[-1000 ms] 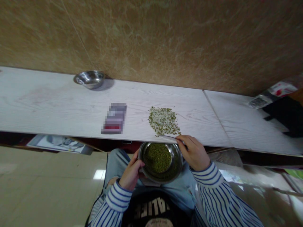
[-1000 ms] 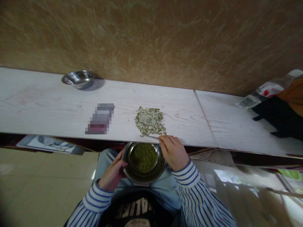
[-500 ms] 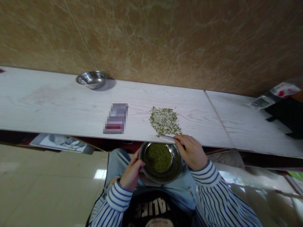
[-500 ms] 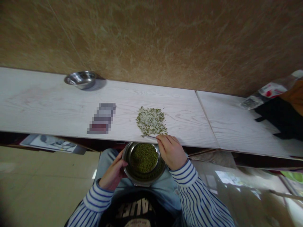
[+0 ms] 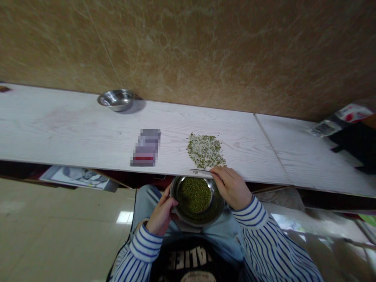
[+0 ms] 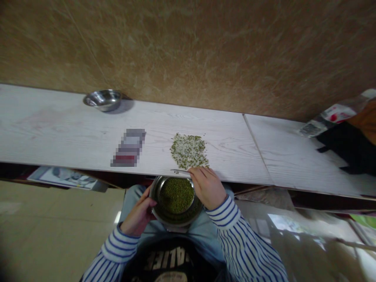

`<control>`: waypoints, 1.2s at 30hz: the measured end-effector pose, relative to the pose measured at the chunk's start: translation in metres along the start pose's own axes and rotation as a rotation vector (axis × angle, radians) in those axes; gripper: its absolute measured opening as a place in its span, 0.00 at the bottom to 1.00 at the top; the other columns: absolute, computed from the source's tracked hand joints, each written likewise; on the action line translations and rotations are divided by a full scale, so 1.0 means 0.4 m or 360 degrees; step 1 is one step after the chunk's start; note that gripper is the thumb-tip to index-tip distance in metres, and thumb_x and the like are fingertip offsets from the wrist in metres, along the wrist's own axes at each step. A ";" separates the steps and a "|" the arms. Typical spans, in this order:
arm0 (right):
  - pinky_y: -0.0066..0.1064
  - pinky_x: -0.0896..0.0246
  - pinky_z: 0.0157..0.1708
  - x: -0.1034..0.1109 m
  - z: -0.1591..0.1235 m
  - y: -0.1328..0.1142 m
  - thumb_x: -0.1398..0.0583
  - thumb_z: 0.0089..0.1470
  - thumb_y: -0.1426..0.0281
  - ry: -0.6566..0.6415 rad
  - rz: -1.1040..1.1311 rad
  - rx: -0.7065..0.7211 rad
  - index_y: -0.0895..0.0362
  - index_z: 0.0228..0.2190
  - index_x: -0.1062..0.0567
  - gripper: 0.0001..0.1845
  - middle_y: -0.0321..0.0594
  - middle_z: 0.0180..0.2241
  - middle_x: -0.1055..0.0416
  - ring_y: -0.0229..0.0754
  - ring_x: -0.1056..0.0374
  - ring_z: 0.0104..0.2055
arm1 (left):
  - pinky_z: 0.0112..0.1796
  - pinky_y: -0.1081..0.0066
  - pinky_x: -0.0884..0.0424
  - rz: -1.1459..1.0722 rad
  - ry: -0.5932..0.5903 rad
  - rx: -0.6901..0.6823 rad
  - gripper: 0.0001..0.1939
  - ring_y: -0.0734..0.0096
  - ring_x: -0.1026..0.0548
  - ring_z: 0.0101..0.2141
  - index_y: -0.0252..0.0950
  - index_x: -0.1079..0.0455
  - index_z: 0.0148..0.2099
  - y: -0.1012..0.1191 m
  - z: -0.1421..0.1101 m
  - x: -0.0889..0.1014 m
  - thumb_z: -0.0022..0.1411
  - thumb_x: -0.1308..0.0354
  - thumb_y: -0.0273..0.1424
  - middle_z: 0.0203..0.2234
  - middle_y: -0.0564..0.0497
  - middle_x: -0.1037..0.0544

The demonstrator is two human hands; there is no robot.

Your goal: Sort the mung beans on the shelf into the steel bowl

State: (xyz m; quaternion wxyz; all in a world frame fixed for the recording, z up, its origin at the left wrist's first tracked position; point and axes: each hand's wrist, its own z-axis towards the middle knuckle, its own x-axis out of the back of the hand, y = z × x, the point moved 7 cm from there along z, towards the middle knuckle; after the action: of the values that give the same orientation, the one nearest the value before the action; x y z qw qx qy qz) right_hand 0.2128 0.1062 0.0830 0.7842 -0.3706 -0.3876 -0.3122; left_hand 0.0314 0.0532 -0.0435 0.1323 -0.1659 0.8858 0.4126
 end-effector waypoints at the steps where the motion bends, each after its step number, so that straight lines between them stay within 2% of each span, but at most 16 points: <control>1: 0.35 0.38 0.40 0.001 -0.003 -0.004 0.48 0.57 0.73 -0.0010 0.0008 0.0003 0.57 0.38 0.31 0.08 0.41 0.35 0.28 0.41 0.34 0.38 | 0.21 0.73 0.34 -0.0002 -0.0004 -0.0006 0.38 0.73 0.33 0.25 0.48 0.45 0.61 0.000 0.001 0.002 0.45 0.49 0.24 0.39 0.51 0.26; 5: 0.36 0.38 0.40 0.004 -0.022 -0.022 0.48 0.57 0.74 -0.0069 0.0022 0.0018 0.56 0.38 0.30 0.08 0.40 0.35 0.28 0.41 0.33 0.38 | 0.22 0.73 0.34 -0.0006 -0.0005 -0.0035 0.39 0.74 0.34 0.24 0.47 0.46 0.62 0.001 0.004 0.007 0.45 0.49 0.24 0.38 0.51 0.26; 8: 0.35 0.37 0.40 0.016 -0.042 -0.021 0.48 0.57 0.73 -0.0038 0.0010 -0.0003 0.56 0.38 0.30 0.08 0.40 0.34 0.27 0.40 0.33 0.38 | 0.21 0.73 0.34 0.0010 0.0023 -0.0011 0.40 0.73 0.34 0.24 0.47 0.47 0.62 -0.007 0.005 0.011 0.45 0.48 0.23 0.36 0.52 0.26; 13: 0.33 0.34 0.39 0.059 -0.083 0.029 0.47 0.56 0.71 0.0186 -0.0037 -0.0246 0.56 0.37 0.30 0.08 0.40 0.33 0.26 0.40 0.31 0.36 | 0.21 0.74 0.35 0.0011 0.0076 -0.0058 0.39 0.73 0.33 0.24 0.47 0.48 0.62 -0.016 0.001 0.025 0.46 0.49 0.25 0.35 0.52 0.27; 18: 0.31 0.33 0.33 0.083 -0.109 0.073 0.46 0.55 0.67 0.0279 -0.0097 -0.0451 0.55 0.36 0.29 0.09 0.40 0.31 0.26 0.40 0.30 0.31 | 0.21 0.73 0.35 0.0099 0.0024 -0.0005 0.39 0.73 0.33 0.23 0.47 0.50 0.63 -0.030 -0.008 0.011 0.47 0.50 0.25 0.38 0.51 0.27; 22: 0.29 0.33 0.31 0.085 -0.111 0.094 0.45 0.54 0.66 0.0319 -0.0084 -0.0559 0.56 0.36 0.30 0.09 0.39 0.29 0.26 0.38 0.30 0.28 | 0.22 0.73 0.35 0.0139 0.0050 0.0022 0.40 0.74 0.34 0.24 0.45 0.49 0.63 -0.030 -0.013 0.006 0.46 0.50 0.25 0.43 0.49 0.27; 27: 0.30 0.32 0.31 0.078 -0.107 0.110 0.45 0.54 0.64 0.0354 -0.0026 -0.0659 0.56 0.36 0.30 0.10 0.40 0.30 0.26 0.39 0.29 0.29 | 0.24 0.73 0.35 0.0114 0.0058 -0.0015 0.40 0.72 0.32 0.28 0.46 0.49 0.63 -0.025 -0.013 0.018 0.46 0.49 0.25 0.47 0.49 0.30; 32: 0.31 0.31 0.31 0.080 -0.114 0.123 0.44 0.53 0.62 0.0405 0.0053 -0.0727 0.56 0.36 0.31 0.11 0.40 0.29 0.26 0.40 0.28 0.30 | 0.24 0.73 0.36 0.0057 0.0059 -0.0022 0.39 0.74 0.34 0.25 0.46 0.49 0.63 -0.045 -0.004 0.037 0.47 0.50 0.26 0.43 0.50 0.28; 36: 0.31 0.31 0.31 0.077 -0.111 0.127 0.45 0.54 0.62 0.0355 0.0059 -0.0729 0.56 0.36 0.31 0.11 0.40 0.29 0.26 0.40 0.28 0.30 | 0.23 0.74 0.37 0.0028 0.0061 0.0042 0.38 0.72 0.32 0.28 0.48 0.49 0.63 -0.062 0.000 0.040 0.48 0.49 0.27 0.49 0.50 0.31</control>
State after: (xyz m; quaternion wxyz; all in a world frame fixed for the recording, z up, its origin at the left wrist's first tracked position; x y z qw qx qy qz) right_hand 0.2844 0.0903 0.0729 0.7233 -0.5089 -0.2110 -0.4164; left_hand 0.0266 0.0353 -0.0664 0.1140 -0.1643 0.8950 0.3987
